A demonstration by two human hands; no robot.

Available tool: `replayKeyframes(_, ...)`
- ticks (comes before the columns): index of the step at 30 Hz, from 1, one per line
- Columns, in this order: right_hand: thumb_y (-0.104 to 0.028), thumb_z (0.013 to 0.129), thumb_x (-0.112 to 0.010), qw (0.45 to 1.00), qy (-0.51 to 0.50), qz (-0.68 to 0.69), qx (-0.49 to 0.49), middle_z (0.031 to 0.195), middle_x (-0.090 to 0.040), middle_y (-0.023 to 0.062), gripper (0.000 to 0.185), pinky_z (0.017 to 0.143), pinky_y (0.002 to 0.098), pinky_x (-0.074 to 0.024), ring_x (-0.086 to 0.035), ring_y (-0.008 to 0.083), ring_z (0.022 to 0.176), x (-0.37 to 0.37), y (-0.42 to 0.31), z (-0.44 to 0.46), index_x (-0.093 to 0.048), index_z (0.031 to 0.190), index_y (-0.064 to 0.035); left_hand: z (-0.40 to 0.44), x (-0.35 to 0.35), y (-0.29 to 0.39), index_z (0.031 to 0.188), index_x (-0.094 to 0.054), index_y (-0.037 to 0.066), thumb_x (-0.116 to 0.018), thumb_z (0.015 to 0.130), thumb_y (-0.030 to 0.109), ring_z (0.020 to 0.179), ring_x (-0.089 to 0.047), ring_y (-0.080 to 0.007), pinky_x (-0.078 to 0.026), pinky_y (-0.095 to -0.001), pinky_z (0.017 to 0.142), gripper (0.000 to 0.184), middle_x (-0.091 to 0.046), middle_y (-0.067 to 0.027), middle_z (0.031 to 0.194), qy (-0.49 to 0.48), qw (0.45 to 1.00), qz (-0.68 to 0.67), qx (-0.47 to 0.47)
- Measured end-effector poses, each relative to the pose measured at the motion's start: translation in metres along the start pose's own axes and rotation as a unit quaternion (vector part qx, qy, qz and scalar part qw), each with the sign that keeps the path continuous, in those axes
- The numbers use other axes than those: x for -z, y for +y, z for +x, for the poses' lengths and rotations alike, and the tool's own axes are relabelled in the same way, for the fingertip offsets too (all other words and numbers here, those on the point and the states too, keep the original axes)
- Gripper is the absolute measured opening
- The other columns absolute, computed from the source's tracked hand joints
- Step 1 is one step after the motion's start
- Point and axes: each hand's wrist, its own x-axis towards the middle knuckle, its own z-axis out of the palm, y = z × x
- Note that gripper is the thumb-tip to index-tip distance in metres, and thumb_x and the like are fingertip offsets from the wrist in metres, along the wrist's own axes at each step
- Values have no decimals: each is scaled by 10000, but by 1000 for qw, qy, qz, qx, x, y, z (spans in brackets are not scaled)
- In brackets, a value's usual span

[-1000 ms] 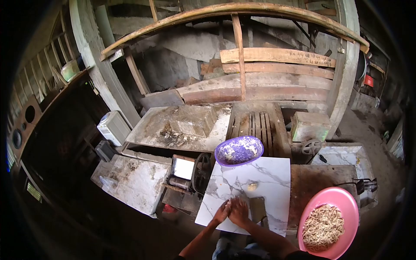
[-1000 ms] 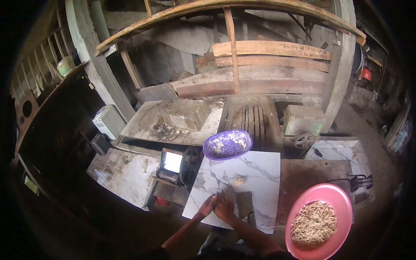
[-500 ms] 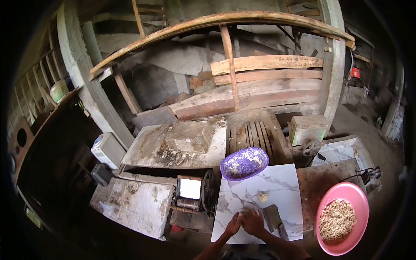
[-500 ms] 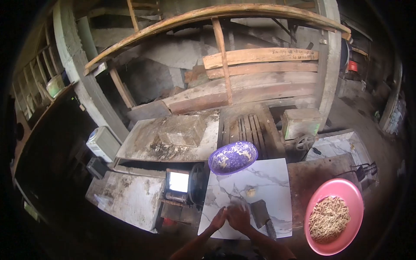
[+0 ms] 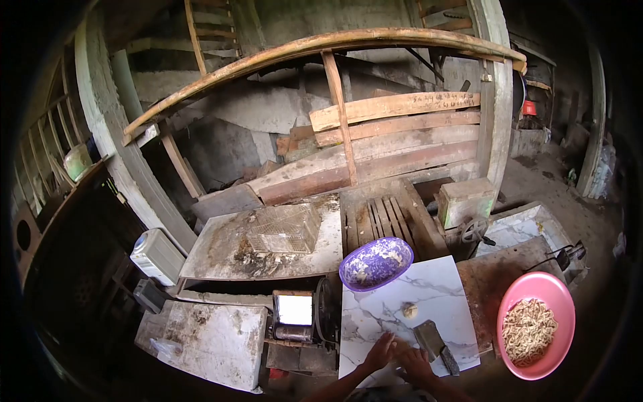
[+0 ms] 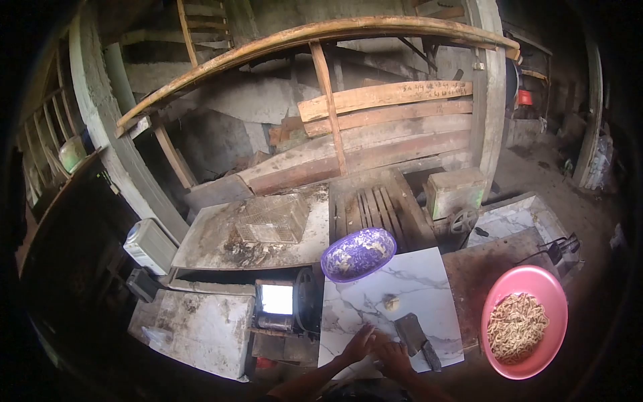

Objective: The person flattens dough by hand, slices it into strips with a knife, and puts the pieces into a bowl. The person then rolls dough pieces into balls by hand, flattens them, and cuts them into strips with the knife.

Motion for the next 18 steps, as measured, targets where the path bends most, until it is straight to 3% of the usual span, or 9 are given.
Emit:
replayKeyframes(2, -388, 715, -748, 1000, 19, 12, -19, 1257, -473, 156, 725, 995, 565, -314, -408, 342, 1232, 6, 4, -2, -439, 1294, -79, -1, -4, 3, 1292, -449, -88, -494, 939, 267, 1275, -404, -420, -307, -487, 1076, 502, -438, -303, 1339, 18, 1000, 13, 15)
replayKeyframes(4, -305, 657, -805, 972, 169, 127, -106, 1162, -520, 183, 728, 934, 505, -376, -490, 371, 1111, 10, 12, -7, -457, 1240, -44, -6, -1, 16, 1305, -459, -55, -508, 911, 304, 1289, -396, -390, -322, -504, 1054, 535, -420, -249, 1380, 2, 990, 143, 6)
replayKeyframes(5, -305, 657, -805, 972, 169, 128, -105, 1162, -520, 183, 728, 934, 505, -376, -490, 371, 1111, 14, 21, -5, -457, 1240, -44, -9, 0, 23, 1305, -459, -55, -508, 911, 304, 1289, -396, -390, -322, -504, 1054, 535, -420, -249, 1380, 3, 990, 144, 7)
replayKeyframes(7, -237, 622, -831, 925, 232, 273, -124, 1088, -535, 198, 732, 881, 443, -417, -533, 367, 1006, 23, 43, -1, -453, 1206, -10, -13, 1, 39, 1321, -461, -15, -516, 879, 347, 1289, -402, -339, -333, -498, 1039, 574, -409, -189, 1406, 28, 960, 278, 3)
replayKeyframes(8, -237, 622, -831, 926, 231, 272, -123, 1088, -535, 198, 732, 881, 443, -417, -533, 367, 1006, 21, 52, 2, -453, 1206, -10, -12, 3, 42, 1321, -461, -15, -516, 879, 347, 1289, -402, -339, -333, -498, 1039, 574, -409, -189, 1406, 30, 960, 277, 4)
replayKeyframes(10, -200, 651, -817, 883, 353, 247, -188, 1050, -519, 193, 683, 849, 400, -433, -525, 326, 972, 18, 71, 13, -435, 1177, 10, -7, 6, 49, 1314, -471, 4, -496, 878, 360, 1271, -424, -303, -337, -478, 1039, 563, -432, -162, 1389, 31, 945, 327, 0)
replayKeyframes(13, -171, 670, -806, 835, 410, 290, -224, 1032, -506, 176, 662, 861, 393, -422, -510, 289, 961, 21, 98, 27, -413, 1167, 21, -1, 12, 59, 1303, -476, 7, -507, 874, 336, 1264, -431, -288, -336, -468, 1039, 541, -464, -158, 1354, 6, 933, 360, 22)
replayKeyframes(16, -124, 694, -785, 830, 410, 302, -227, 1049, -508, 174, 631, 888, 389, -419, -509, 285, 979, 20, 120, 34, -405, 1178, 15, 5, -2, 49, 1303, -469, 9, -518, 875, 337, 1263, -433, -286, -340, -464, 1039, 542, -482, -145, 1335, 65, 932, 354, 27)
replayKeyframes(18, -110, 695, -783, 822, 404, 325, -236, 1063, -512, 176, 628, 899, 386, -418, -512, 285, 992, 18, 127, 36, -407, 1182, 12, 4, -12, 44, 1306, -464, 9, -522, 877, 344, 1267, -431, -284, -341, -462, 1040, 548, -478, -143, 1342, 49, 936, 345, 45)
